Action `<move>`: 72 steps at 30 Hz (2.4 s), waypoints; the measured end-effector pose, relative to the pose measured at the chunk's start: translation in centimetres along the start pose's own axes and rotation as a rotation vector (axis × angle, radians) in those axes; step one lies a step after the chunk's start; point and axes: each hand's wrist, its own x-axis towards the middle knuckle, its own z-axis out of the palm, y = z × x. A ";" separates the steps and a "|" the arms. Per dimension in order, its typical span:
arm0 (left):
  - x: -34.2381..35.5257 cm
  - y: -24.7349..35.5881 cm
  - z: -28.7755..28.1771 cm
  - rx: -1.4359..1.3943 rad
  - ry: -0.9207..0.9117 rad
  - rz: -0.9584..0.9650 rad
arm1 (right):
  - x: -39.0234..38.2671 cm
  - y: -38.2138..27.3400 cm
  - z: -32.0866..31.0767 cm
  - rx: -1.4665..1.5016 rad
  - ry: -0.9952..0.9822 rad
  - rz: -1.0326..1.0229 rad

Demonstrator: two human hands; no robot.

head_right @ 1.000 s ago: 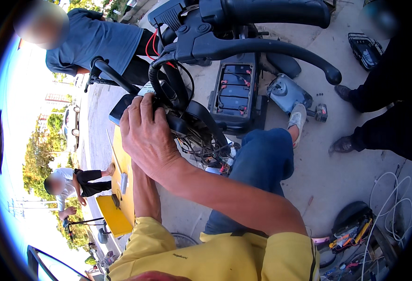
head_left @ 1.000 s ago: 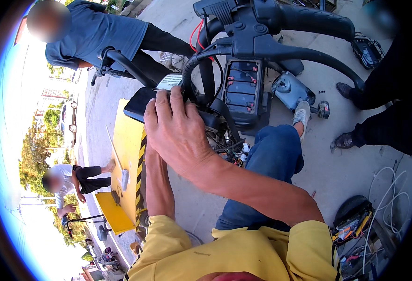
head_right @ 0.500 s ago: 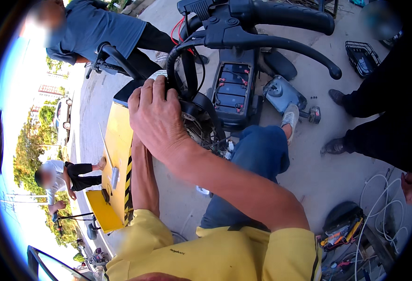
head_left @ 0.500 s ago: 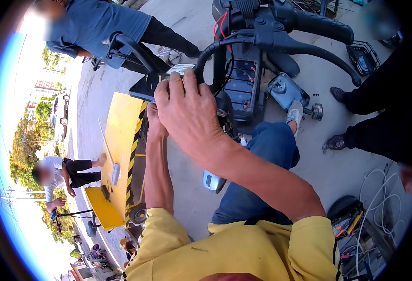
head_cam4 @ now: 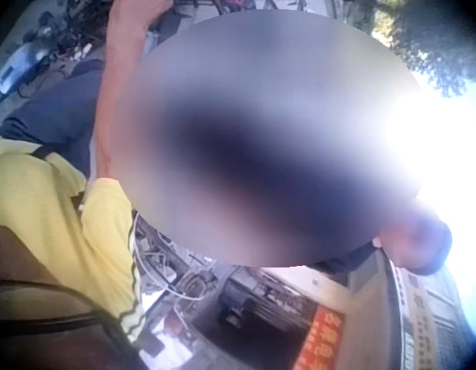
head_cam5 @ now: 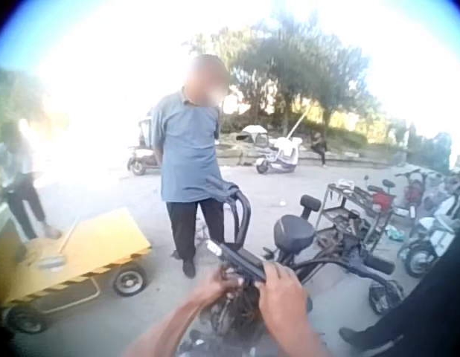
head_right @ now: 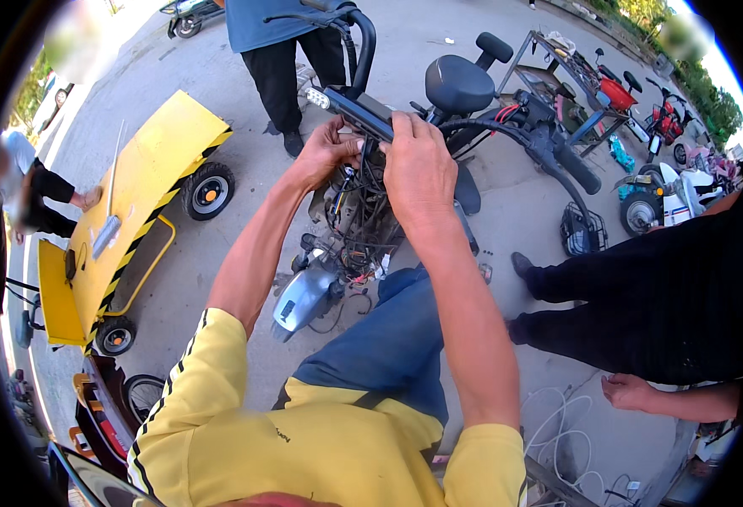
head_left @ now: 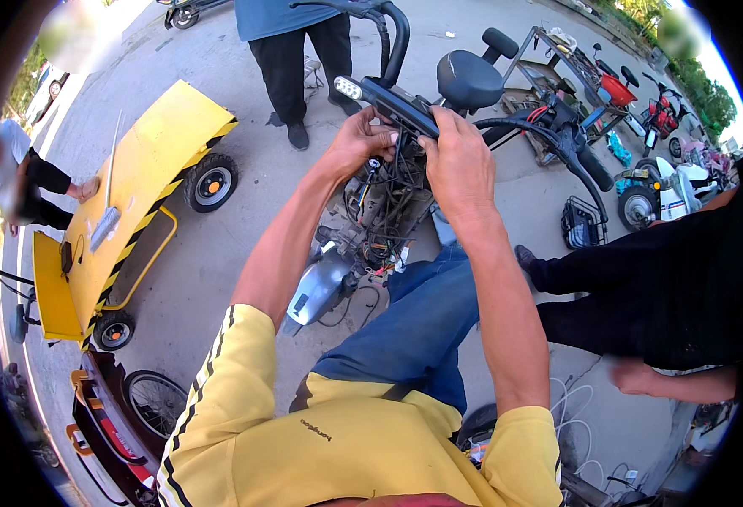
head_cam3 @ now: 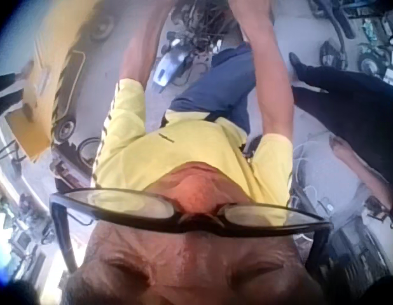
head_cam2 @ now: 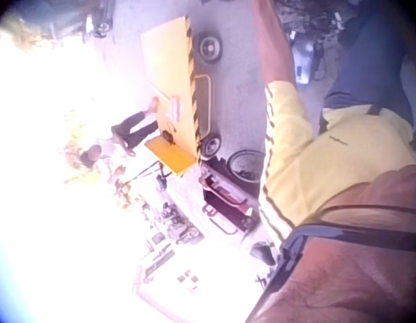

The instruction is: The person works on the handlebar area of a scooter, manipulating wires and components. They use a screwdriver to tighten screws on a black plastic housing attached to the handlebars. The task involves repeated adjustments and securing of the housing.

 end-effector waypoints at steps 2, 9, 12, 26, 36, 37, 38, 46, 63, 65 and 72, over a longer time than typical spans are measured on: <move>0.6 -0.7 0.5 -0.023 -0.020 -0.014 | -0.1 0.7 -0.1 -0.017 -0.027 0.016; 0.0 -0.2 0.1 -0.051 -0.027 0.026 | 1.4 0.7 -1.2 0.118 -0.190 0.014; 0.3 -0.5 0.1 -0.026 -0.052 0.028 | 1.0 0.9 -1.2 0.092 -0.179 0.010; -0.1 0.4 0.3 -0.138 0.061 -0.016 | -1.9 -0.4 -0.8 0.244 0.045 -0.042; -4.4 2.6 1.0 0.034 0.300 0.104 | -8.1 -1.9 -2.0 0.362 0.133 0.052; -5.6 2.4 1.1 -0.006 0.310 0.115 | -9.1 -2.2 -2.0 0.373 0.153 0.062; -6.7 2.1 1.2 -0.047 0.315 0.124 | -10.3 -2.2 -1.9 0.420 0.167 0.130; -17.4 -1.6 4.5 -0.582 0.265 -0.187 | -16.9 -3.9 1.4 0.801 0.369 0.366; -23.3 -2.3 8.4 0.037 0.149 -0.329 | -23.5 -6.9 4.2 1.194 0.218 0.602; -22.9 -2.0 8.5 0.258 0.083 -0.221 | -23.7 -6.6 4.1 1.099 0.154 0.560; -22.2 -3.1 8.9 0.132 -0.020 -0.284 | -24.8 -5.0 2.9 1.365 0.071 0.562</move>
